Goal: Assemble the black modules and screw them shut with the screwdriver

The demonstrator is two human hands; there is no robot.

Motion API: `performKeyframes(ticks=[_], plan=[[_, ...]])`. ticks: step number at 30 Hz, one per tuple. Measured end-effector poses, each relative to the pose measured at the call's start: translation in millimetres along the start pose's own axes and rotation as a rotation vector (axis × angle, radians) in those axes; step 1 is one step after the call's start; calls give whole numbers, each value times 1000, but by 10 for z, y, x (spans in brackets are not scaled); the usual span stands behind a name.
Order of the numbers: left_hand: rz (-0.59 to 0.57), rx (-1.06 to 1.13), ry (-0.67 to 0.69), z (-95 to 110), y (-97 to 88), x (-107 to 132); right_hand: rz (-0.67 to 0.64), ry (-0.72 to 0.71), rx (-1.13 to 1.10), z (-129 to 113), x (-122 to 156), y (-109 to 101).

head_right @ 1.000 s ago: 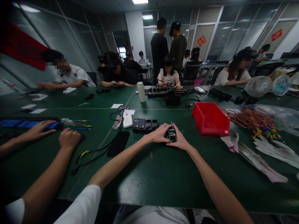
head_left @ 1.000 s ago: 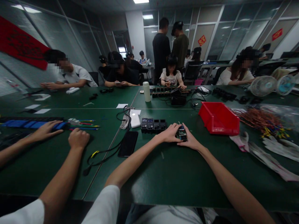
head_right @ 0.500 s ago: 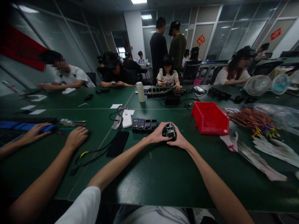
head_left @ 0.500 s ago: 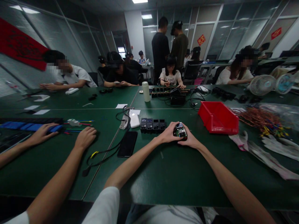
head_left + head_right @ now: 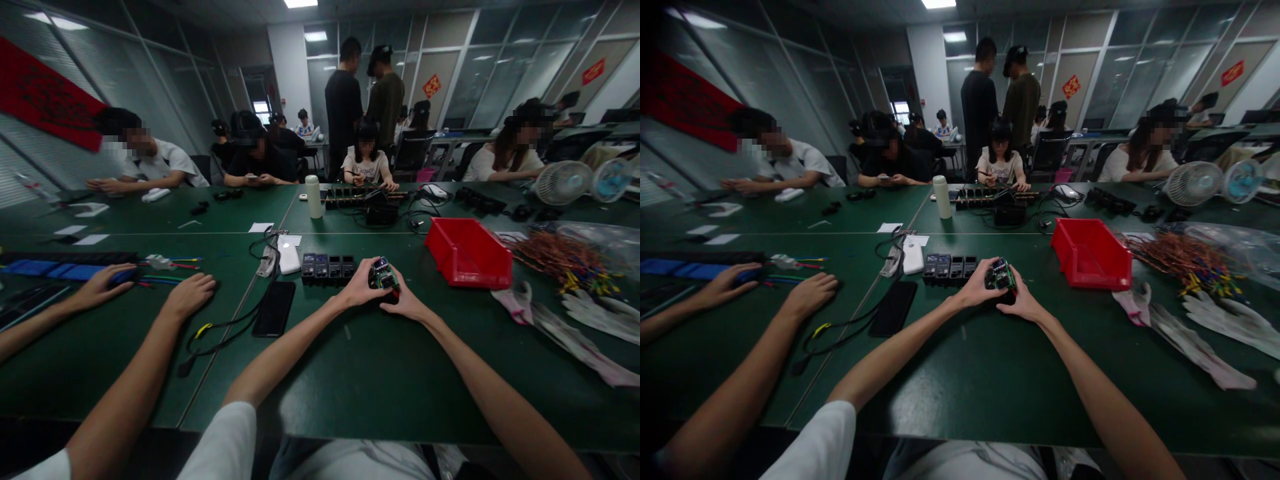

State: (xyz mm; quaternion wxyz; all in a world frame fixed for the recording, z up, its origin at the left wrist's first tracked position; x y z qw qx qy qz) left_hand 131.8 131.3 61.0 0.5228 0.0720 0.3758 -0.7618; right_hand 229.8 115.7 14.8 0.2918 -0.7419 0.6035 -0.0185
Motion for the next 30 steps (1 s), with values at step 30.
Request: performKeyframes(ticks=[30], plan=[[-339, -510, 60, 58, -354, 628, 62, -115, 541, 2, -6, -58]])
Point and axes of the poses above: each hand's wrist, its own x-axis away from the middle knuckle, its own y-axis out of the palm, z = x × y, the point moved 10 cm from there along -x, towards the middle knuckle, and after that the axes turned 5 degrees about z, right-handed, at the moved point
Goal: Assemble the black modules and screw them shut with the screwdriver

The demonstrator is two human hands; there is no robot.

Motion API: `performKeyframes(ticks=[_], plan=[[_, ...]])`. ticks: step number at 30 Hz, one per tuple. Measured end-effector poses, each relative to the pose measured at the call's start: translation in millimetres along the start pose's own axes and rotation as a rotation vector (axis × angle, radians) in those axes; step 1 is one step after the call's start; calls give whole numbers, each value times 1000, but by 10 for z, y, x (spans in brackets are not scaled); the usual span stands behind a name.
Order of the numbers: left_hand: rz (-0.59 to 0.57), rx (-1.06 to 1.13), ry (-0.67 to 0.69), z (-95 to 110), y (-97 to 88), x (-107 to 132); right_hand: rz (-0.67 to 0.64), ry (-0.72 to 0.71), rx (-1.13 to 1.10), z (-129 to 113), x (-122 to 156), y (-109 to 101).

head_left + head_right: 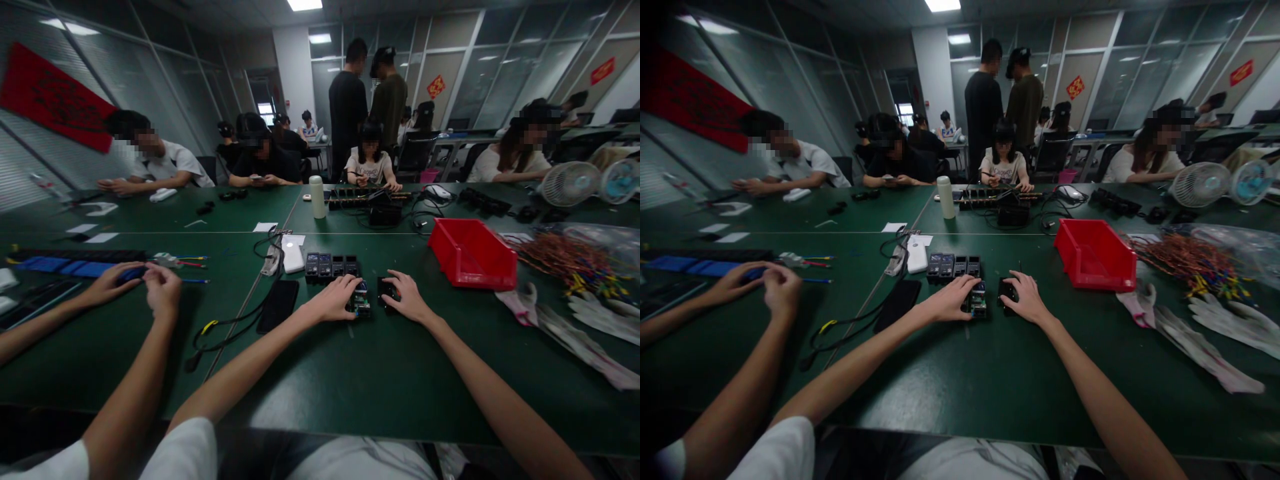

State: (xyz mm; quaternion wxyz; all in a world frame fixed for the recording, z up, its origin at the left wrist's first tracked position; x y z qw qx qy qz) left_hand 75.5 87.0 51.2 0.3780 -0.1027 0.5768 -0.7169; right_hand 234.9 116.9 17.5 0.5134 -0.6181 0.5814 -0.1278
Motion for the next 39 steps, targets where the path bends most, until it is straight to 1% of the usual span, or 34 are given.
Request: performKeyframes(ticks=[3, 5, 9, 12, 15, 18, 20, 22, 23, 25, 29, 32, 34, 39], plan=[[-15, -52, -11, -24, 38, -3, 47, -43, -31, -150, -17, -103], [-20, -82, -14, -30, 72, -10, 19, -101, -59, -315, -23, -99], [-5, -97, 10, 13, 124, -47, -122, -219, -66, -658, 4, 78], [7, -75, 40, 91, 134, -99, -129, -261, -59, -771, 17, 144], [42, -43, 83, 197, 65, -192, -58, -250, -66, -720, 6, 87], [80, 25, 137, 276, -61, -343, 47, -179, -115, -557, -15, -57], [97, 74, 151, 266, -134, -477, 122, -110, -174, -426, -23, -163], [114, 98, 134, 197, -173, -627, 190, -43, -229, -298, -22, -247], [108, 97, 117, 147, -161, -702, 220, -12, -247, -238, -18, -278], [76, 72, 82, 41, -81, -837, 265, 35, -264, -133, -7, -315], [-15, -42, 63, -124, 178, -1011, 288, 51, -262, -30, 7, -321], [-39, -121, 15, -265, 305, -1073, 275, 30, -241, -41, 7, -319], [-56, -153, -15, -340, 356, -1090, 251, 12, -224, -79, 5, -312], [-74, -188, -71, -454, 411, -1103, 172, -18, -201, -183, 1, -256]])
Point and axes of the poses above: each hand's wrist, its own x-axis away from the middle knuckle, its own y-axis out of the palm, z = x × y, the point moved 10 cm from there along -x, towards the middle knuckle, and after that the axes turned 5 degrees about z, right-handed, at the moved point
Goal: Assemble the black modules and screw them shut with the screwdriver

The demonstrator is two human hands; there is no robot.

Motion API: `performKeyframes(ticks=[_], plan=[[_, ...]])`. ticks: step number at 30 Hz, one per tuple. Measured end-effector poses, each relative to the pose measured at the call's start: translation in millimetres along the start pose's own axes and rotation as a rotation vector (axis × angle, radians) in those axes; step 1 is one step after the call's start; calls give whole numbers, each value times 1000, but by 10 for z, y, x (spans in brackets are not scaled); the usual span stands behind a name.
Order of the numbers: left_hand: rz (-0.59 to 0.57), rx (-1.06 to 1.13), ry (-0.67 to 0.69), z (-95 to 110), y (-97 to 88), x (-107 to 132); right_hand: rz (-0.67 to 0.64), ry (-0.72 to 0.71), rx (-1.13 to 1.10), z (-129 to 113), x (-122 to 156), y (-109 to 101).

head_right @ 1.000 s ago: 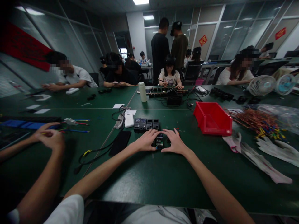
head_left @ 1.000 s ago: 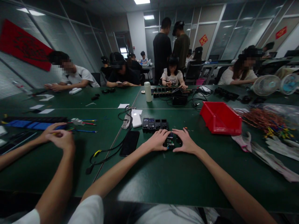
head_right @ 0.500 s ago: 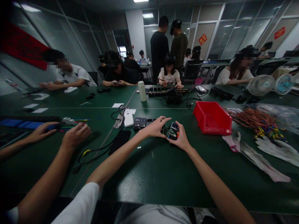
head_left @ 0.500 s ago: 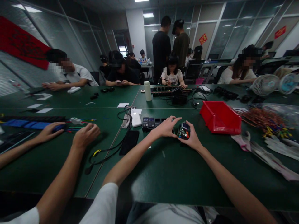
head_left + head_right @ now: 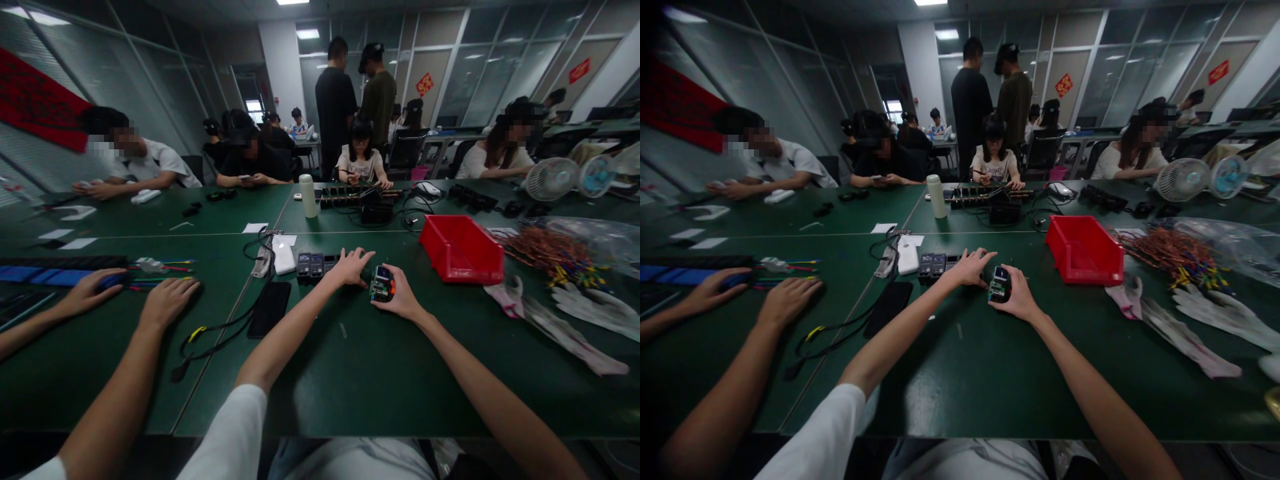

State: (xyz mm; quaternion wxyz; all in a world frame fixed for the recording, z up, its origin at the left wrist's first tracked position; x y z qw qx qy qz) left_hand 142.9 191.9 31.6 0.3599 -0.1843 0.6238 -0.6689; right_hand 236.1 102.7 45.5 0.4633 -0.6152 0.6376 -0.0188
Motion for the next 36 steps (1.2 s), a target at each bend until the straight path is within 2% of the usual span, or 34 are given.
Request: performKeyframes(ticks=[6, 10, 13, 17, 20, 23, 28, 36], plan=[[4, -41, -29, -60, 67, 33, -54, -35, 15, -69, 8, 70], [47, -55, -9, -19, -20, 191, -97, -51, 37, -104, 16, 119], [163, 12, 57, 133, -215, 423, -110, -81, 59, -167, 22, 169], [318, 258, 117, 363, -409, 860, -140, -137, 76, -313, 49, 299], [365, 466, 95, 437, -390, 1160, -156, -167, 86, -413, 77, 401], [346, 603, 62, 445, -292, 1339, -178, -183, 84, -475, 103, 484], [300, 704, 59, 402, -205, 1383, -214, -147, 53, -484, 113, 547], [306, 839, -48, 233, -125, 1341, -264, -154, 54, -556, 114, 591]])
Point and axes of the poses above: each hand's wrist, its own x-axis away from the middle knuckle, its own y-axis out of the palm, z = x × y, the point moved 10 cm from there along -x, towards the middle knuckle, and after that the axes turned 5 degrees about z, right-handed, at the moved point
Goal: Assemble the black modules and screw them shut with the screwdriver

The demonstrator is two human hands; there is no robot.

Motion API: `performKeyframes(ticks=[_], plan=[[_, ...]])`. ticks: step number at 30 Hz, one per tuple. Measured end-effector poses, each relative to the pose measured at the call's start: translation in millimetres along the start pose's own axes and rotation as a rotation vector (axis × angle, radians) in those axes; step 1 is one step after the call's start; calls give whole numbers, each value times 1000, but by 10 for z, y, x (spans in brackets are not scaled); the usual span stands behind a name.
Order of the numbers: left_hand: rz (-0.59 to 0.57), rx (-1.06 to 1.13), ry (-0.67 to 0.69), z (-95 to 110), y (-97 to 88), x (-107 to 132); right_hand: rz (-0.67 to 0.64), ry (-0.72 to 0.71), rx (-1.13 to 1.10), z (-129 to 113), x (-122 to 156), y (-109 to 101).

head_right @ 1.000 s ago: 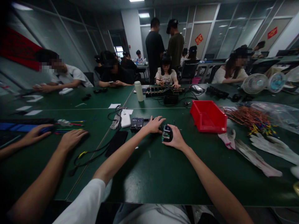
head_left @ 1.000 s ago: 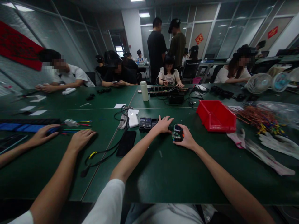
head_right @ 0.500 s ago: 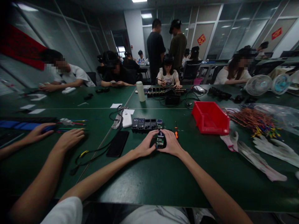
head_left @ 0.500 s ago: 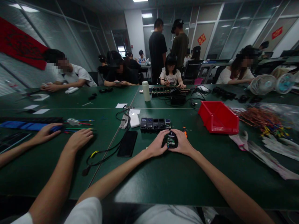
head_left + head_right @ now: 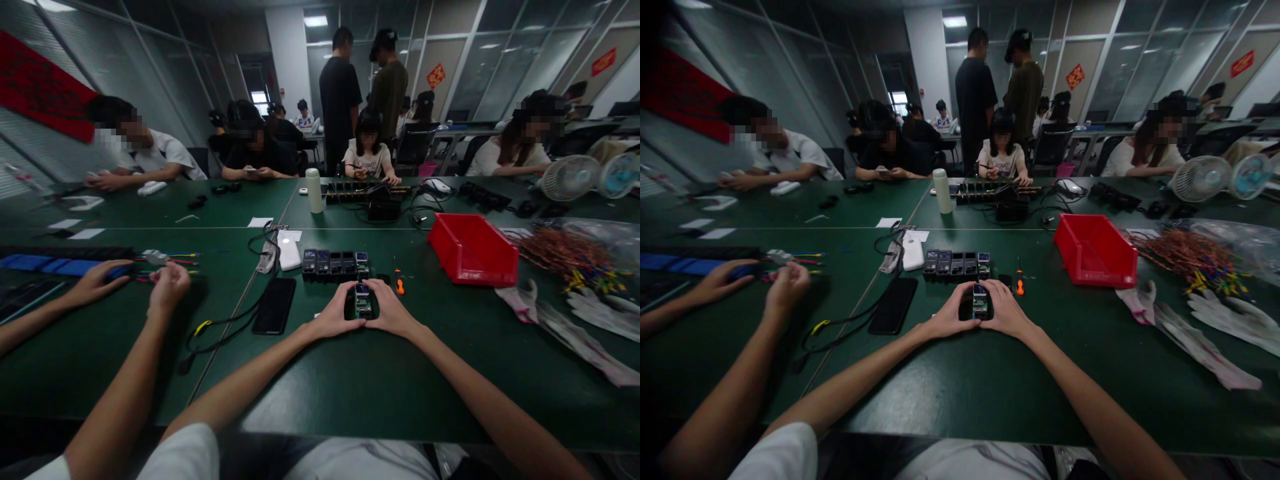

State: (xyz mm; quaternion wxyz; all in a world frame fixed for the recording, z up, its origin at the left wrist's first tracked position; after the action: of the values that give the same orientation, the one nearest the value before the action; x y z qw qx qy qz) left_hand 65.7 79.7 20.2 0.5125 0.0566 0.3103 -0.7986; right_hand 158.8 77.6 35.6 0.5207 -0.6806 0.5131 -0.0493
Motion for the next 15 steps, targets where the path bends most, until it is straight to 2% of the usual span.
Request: performKeyframes(ticks=[7, 15], plan=[[10, -2, -18, -34, -24, -5, -23, -15, 27, -34, 6, -9], [6, -25, -39, -60, -58, -24, -62, -88, 150, 13, 21, 95]])
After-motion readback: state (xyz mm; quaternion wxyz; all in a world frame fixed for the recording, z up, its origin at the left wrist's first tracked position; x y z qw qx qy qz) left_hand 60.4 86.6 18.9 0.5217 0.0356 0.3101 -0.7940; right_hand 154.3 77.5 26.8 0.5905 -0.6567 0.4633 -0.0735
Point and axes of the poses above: each hand's wrist, its own x-axis away from the middle knuckle, its own y-axis out of the palm, z = x × y, the point moved 10 cm from there along -x, towards the middle knuckle, and after that the axes turned 5 degrees about z, right-handed, at the moved point
